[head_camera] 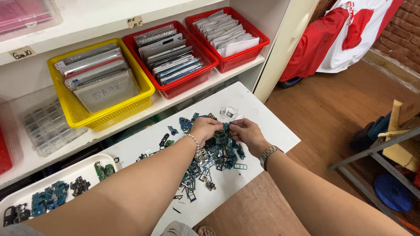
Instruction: The person sorts small electronic components from a pile on a white table into a compartmentalized tray. They pick up individual pieces, separate them by type, and place them into specific sections of the tray.
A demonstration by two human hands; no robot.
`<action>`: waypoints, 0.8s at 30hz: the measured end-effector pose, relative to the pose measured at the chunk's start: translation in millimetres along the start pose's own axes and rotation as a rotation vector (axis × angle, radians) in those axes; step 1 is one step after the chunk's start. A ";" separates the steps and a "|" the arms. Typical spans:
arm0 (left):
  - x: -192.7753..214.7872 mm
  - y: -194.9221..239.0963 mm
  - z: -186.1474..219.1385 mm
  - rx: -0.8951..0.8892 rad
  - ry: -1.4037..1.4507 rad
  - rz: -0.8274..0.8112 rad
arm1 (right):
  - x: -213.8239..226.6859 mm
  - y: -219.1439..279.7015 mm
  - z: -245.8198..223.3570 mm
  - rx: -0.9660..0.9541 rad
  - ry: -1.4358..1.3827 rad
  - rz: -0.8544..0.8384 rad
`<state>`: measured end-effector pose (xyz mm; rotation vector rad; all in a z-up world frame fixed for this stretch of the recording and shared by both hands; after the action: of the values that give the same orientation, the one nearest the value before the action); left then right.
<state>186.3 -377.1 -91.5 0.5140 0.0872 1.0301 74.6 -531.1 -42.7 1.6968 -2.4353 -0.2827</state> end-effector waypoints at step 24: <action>33.8 27.6 -14.9 0.229 0.320 0.229 | -24.1 -11.5 -9.9 0.225 0.887 0.005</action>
<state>177.4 -332.2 -86.6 0.5712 0.4421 1.3305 95.6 -513.0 -36.4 1.4340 -1.8258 0.6364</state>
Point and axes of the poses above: each hand's wrist, its own y-axis away from the middle knuckle, its own x-axis out of the back of the hand, z = x × y, the point moved 1 cm from there along -y, towards the middle knuckle, and after that the axes turned 8 degrees about x, right-handed, at the moved point
